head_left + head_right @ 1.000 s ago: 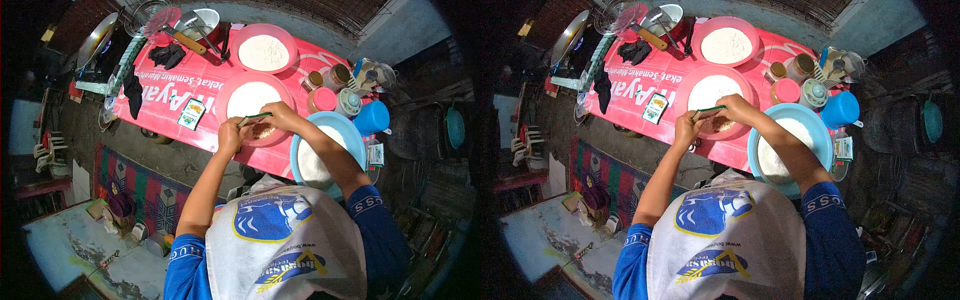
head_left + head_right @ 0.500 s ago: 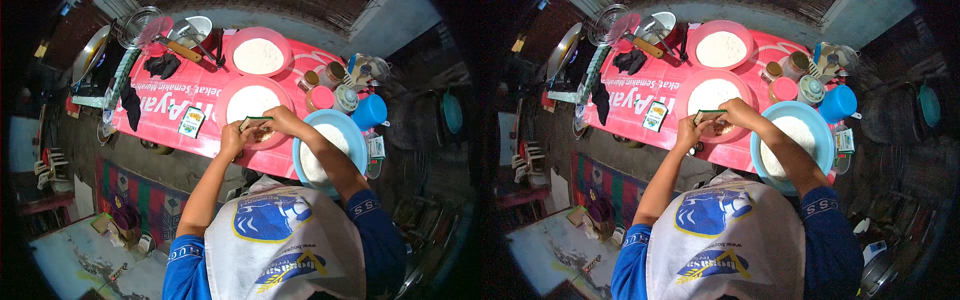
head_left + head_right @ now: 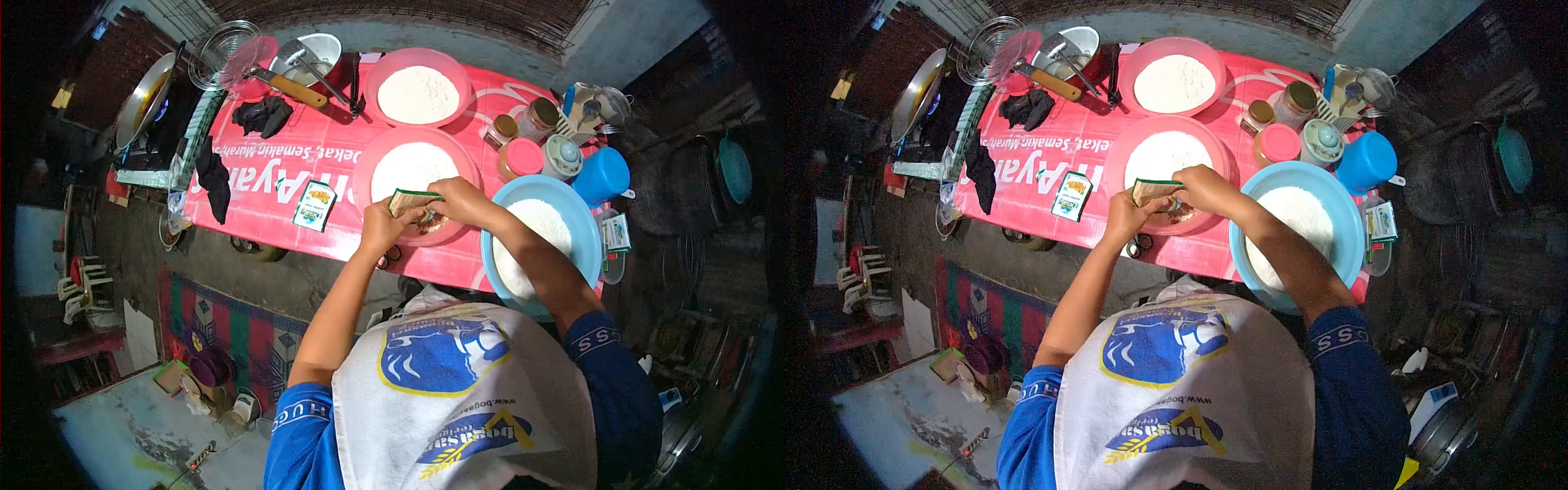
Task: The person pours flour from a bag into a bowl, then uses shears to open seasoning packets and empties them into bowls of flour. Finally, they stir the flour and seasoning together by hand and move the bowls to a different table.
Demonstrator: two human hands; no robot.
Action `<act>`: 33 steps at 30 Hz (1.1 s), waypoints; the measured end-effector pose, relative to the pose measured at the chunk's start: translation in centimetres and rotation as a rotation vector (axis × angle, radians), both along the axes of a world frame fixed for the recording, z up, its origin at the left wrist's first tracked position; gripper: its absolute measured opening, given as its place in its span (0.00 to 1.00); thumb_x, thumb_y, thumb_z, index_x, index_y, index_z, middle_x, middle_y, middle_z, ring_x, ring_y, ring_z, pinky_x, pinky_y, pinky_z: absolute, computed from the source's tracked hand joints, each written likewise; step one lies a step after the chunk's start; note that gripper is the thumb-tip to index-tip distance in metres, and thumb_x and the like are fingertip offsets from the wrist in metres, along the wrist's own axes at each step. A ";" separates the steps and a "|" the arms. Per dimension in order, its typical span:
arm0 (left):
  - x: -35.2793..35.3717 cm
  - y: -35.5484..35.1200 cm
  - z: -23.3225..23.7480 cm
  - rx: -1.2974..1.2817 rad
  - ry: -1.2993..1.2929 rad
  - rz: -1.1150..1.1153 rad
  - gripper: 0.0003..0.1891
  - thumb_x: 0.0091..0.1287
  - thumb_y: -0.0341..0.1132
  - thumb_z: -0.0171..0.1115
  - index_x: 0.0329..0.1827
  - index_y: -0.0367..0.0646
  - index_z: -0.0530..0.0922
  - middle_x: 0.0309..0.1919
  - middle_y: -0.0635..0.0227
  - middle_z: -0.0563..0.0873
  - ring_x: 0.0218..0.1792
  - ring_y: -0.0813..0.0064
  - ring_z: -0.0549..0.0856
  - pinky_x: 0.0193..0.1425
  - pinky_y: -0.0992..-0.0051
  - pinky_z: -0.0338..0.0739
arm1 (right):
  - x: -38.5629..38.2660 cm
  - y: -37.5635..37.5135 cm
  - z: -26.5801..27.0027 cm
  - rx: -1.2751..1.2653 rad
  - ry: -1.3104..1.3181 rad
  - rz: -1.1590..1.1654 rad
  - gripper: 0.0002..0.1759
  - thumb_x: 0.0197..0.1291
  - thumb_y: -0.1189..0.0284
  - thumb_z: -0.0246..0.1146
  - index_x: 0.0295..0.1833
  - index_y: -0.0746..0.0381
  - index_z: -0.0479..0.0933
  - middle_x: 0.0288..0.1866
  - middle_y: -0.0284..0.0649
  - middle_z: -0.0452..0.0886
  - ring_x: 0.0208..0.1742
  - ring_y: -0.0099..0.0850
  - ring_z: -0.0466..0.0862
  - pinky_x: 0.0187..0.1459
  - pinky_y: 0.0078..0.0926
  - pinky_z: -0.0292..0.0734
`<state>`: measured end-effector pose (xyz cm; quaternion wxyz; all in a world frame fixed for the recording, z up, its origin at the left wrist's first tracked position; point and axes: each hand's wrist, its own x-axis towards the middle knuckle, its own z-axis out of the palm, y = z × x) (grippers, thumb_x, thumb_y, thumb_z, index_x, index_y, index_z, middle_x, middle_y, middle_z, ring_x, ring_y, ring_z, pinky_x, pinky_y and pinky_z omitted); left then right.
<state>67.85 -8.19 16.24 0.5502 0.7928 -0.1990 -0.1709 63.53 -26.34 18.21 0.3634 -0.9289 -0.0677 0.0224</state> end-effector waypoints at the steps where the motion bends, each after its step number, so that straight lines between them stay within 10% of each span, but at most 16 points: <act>1: 0.0 0.0 -0.1 0.019 0.014 -0.040 0.11 0.51 0.35 0.67 0.36 0.41 0.81 0.26 0.61 0.84 0.27 0.73 0.83 0.31 0.74 0.74 | -0.1 0.2 -0.1 -0.005 -0.055 -0.001 0.06 0.43 0.76 0.59 0.30 0.63 0.76 0.30 0.49 0.78 0.36 0.46 0.79 0.39 0.38 0.73; 6: 0.1 0.0 -0.2 0.072 0.058 -0.101 0.10 0.53 0.30 0.65 0.38 0.40 0.80 0.30 0.65 0.85 0.31 0.79 0.82 0.34 0.79 0.75 | -0.2 0.7 0.2 -0.017 -0.052 -0.063 0.06 0.43 0.78 0.58 0.30 0.63 0.76 0.31 0.49 0.78 0.38 0.46 0.79 0.40 0.39 0.73; 14: -0.3 0.0 1.3 0.342 -0.320 -0.109 0.13 0.44 0.24 0.64 0.35 0.42 0.80 0.26 0.54 0.81 0.29 0.53 0.80 0.32 0.66 0.74 | -0.5 0.7 -0.2 -0.062 -0.019 -0.107 0.08 0.41 0.80 0.57 0.31 0.64 0.76 0.31 0.51 0.78 0.37 0.47 0.78 0.40 0.39 0.73; 33: -0.2 -0.7 3.9 0.506 -0.408 -0.157 0.14 0.46 0.28 0.63 0.38 0.45 0.81 0.28 0.55 0.82 0.30 0.55 0.81 0.34 0.66 0.75 | -1.8 0.7 -0.9 0.100 -0.131 -0.190 0.19 0.38 0.84 0.56 0.41 0.61 0.75 0.37 0.46 0.78 0.41 0.44 0.78 0.41 0.35 0.74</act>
